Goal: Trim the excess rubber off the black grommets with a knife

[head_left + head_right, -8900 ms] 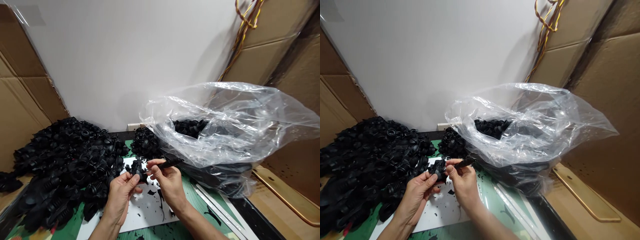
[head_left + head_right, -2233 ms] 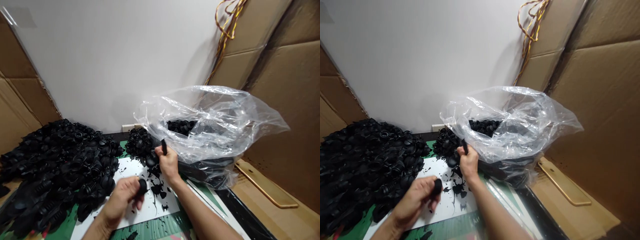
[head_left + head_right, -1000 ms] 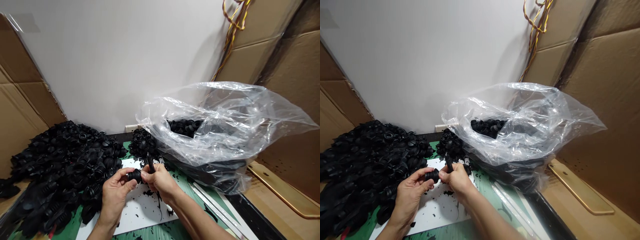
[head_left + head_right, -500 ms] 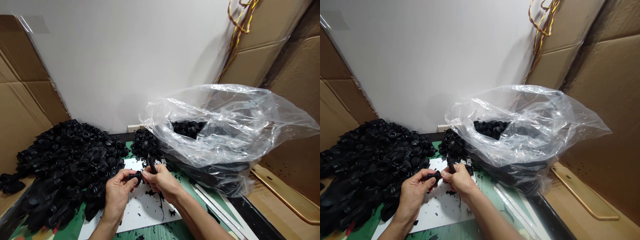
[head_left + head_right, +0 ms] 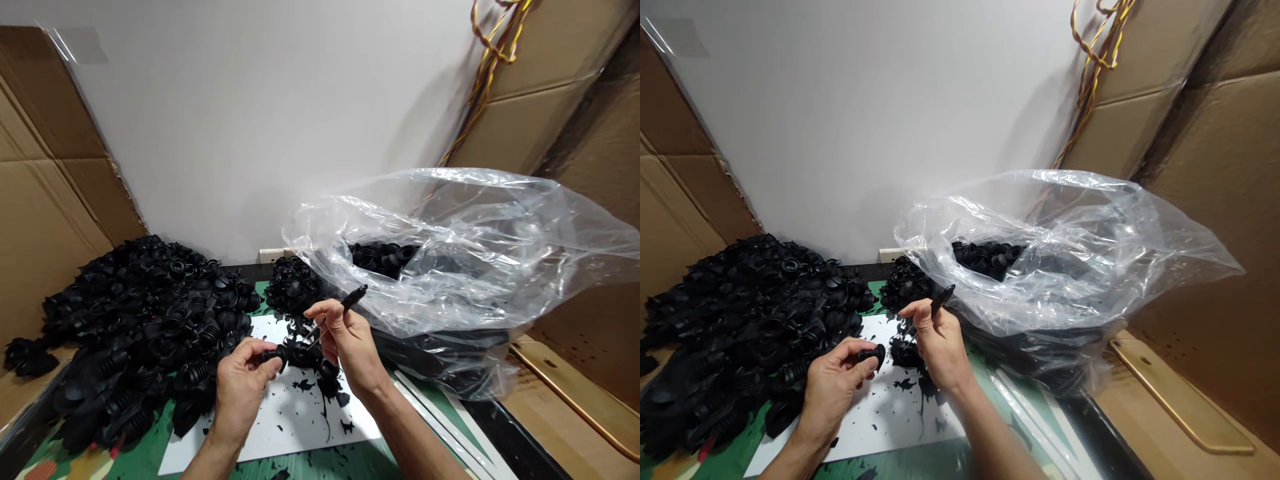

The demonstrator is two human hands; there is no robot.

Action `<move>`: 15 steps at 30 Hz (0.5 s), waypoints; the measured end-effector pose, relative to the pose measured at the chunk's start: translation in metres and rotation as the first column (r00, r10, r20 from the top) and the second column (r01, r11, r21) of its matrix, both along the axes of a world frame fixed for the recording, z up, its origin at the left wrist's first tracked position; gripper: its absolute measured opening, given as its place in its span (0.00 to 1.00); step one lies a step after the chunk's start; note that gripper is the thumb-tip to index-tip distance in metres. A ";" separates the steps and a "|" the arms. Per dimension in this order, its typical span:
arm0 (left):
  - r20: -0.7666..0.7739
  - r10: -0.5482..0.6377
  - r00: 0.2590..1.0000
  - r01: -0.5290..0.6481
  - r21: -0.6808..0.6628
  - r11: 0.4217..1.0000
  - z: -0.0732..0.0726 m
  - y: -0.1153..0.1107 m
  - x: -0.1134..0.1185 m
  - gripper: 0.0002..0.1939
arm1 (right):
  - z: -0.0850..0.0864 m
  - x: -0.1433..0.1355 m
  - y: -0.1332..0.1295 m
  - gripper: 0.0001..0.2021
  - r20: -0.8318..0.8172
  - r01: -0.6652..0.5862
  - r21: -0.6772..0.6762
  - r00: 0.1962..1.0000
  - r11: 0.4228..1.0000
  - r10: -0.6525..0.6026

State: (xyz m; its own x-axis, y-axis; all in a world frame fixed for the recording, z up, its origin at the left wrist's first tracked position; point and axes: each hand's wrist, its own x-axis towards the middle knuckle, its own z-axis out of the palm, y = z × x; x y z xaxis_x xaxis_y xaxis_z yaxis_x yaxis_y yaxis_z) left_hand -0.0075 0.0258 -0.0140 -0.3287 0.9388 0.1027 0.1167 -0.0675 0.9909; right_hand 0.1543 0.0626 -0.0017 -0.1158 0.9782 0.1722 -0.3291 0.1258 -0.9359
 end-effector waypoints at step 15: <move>-0.072 -0.044 0.996 0.051 0.089 0.995 -0.003 -0.003 -0.001 0.06 | -0.003 -0.019 -0.007 0.17 -0.181 -0.177 -0.059 0.970 0.982 0.164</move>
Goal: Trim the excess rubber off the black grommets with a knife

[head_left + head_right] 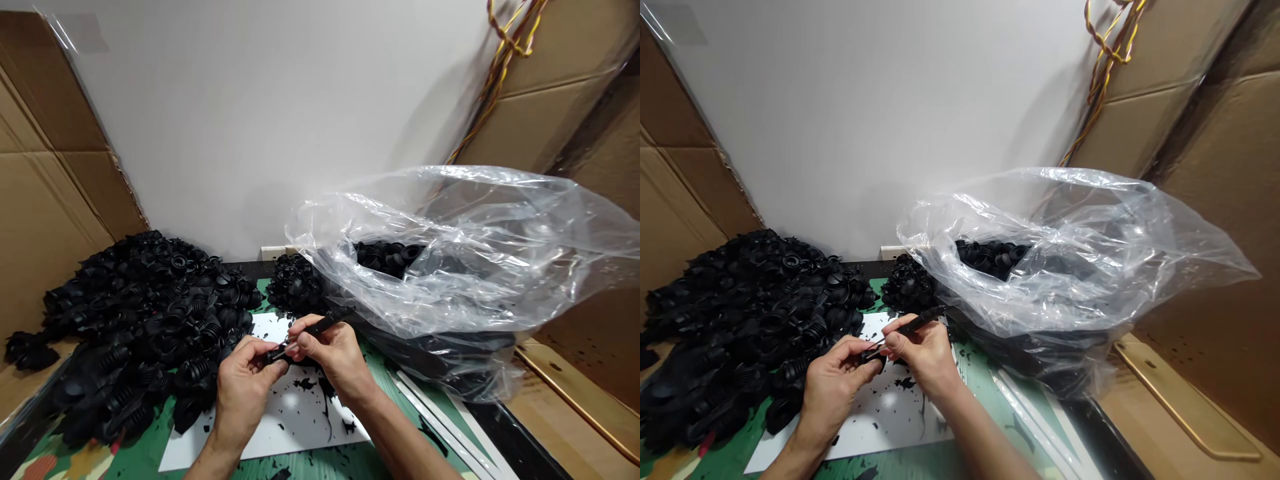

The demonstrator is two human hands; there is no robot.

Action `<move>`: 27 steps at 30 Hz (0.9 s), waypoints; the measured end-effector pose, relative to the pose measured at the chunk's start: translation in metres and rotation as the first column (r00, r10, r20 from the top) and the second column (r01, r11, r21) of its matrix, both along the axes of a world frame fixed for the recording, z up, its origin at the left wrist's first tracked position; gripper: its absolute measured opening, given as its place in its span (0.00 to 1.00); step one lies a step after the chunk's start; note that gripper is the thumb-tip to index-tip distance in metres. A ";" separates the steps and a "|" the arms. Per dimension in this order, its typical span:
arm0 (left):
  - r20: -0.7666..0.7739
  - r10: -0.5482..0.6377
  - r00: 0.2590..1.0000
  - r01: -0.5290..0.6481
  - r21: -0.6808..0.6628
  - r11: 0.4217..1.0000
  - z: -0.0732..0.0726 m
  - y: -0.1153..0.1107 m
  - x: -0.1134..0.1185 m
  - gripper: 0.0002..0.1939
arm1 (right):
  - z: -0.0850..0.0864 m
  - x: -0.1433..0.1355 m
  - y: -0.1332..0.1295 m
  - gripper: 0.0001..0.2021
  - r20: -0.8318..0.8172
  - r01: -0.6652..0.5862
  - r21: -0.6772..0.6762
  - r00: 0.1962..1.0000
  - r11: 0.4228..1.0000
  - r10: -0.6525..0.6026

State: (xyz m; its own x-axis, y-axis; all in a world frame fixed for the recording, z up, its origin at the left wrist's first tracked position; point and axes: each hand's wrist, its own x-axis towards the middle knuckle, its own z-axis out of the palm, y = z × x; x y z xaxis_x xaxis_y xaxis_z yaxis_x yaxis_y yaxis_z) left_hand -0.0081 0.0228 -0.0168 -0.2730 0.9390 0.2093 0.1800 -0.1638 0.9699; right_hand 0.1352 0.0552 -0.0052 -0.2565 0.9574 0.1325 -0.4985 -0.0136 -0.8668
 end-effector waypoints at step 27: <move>-0.123 -0.043 0.991 0.054 0.090 0.994 -0.006 -0.005 0.004 0.04 | -0.014 0.018 0.020 0.10 0.230 0.504 0.385 0.759 0.773 -0.609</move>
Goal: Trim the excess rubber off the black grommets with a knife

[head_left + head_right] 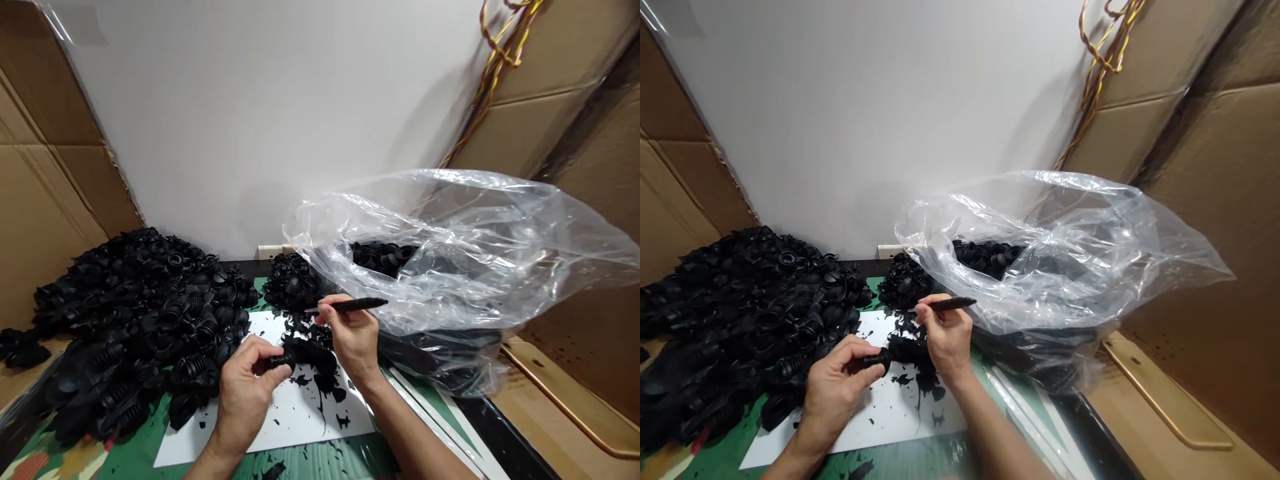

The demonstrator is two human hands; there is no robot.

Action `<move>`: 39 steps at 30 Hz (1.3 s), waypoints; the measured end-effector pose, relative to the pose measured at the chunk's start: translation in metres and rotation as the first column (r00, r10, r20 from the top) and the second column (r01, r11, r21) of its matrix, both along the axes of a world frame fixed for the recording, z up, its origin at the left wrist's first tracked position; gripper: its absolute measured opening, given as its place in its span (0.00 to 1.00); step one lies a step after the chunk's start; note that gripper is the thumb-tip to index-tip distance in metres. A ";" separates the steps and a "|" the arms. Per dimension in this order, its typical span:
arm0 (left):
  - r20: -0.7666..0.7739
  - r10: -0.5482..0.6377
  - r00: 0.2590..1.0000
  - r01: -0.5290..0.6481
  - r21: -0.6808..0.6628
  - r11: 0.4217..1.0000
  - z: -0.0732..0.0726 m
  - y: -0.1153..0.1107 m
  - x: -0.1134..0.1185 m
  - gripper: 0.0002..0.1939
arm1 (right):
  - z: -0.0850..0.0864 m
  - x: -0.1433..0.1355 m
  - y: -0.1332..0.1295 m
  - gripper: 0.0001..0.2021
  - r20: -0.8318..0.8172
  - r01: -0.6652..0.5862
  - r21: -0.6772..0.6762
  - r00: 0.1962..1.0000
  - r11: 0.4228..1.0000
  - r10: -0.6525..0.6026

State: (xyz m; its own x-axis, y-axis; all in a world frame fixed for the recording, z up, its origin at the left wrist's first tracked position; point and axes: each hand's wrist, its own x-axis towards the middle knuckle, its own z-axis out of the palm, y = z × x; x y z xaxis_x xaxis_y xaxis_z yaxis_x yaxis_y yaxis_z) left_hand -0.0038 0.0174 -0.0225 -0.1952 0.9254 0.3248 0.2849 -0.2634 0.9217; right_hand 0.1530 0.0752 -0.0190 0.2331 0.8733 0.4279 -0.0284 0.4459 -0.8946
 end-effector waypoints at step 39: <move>0.473 0.079 0.878 0.100 -0.341 0.935 0.012 0.005 -0.002 0.22 | 0.006 -0.023 -0.014 0.19 -0.352 -0.635 -0.418 0.772 0.649 0.529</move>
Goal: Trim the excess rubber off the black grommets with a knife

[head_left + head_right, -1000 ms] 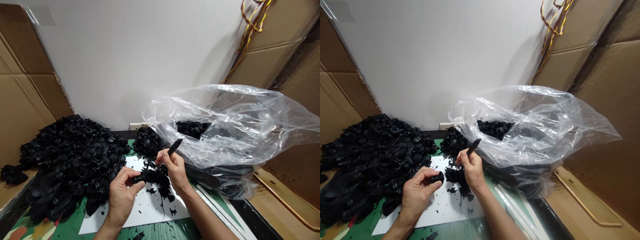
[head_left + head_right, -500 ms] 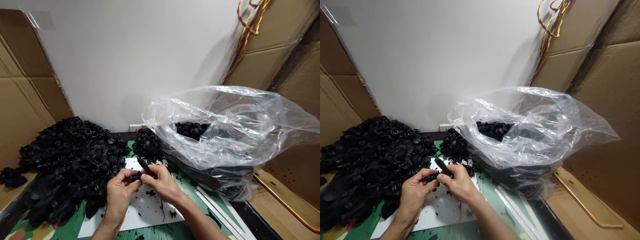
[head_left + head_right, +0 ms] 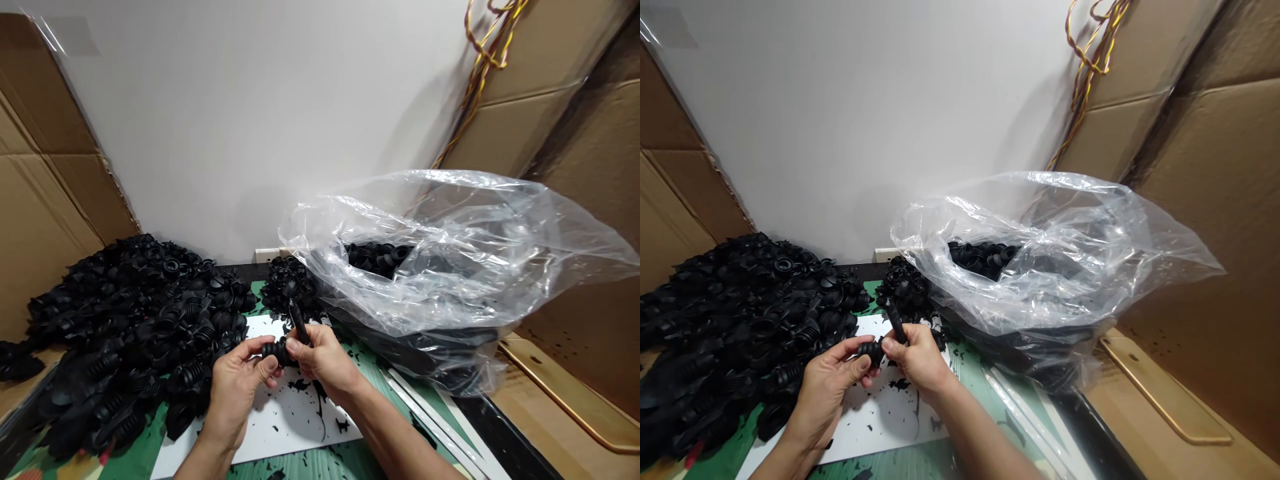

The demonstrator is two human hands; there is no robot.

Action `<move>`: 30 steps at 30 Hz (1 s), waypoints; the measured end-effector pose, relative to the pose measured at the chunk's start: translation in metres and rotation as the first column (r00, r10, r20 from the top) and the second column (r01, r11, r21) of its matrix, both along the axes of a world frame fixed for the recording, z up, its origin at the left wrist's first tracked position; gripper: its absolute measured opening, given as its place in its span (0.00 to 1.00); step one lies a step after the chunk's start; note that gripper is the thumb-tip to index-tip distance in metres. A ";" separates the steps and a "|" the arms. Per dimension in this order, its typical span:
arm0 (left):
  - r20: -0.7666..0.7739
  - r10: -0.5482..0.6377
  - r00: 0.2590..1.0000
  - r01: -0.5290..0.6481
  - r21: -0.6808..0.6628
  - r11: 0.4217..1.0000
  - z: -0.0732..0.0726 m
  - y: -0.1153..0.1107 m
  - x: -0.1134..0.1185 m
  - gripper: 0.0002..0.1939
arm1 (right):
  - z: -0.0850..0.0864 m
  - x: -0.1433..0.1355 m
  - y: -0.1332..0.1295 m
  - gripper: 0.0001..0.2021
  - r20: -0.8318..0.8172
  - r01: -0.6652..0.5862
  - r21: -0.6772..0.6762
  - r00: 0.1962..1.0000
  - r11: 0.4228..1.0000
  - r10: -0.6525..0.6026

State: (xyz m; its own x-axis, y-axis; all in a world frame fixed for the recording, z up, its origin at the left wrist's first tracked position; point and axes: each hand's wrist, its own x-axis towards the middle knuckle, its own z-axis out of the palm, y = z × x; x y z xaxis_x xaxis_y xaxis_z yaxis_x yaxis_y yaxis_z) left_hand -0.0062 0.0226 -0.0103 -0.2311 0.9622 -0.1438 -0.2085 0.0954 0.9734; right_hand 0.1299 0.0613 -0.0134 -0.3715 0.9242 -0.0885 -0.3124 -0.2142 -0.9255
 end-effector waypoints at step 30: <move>-0.335 0.053 0.941 0.032 0.241 0.970 -0.009 0.003 -0.006 0.15 | 0.000 -0.002 -0.002 0.13 0.001 -0.008 -0.090 1.000 0.996 0.008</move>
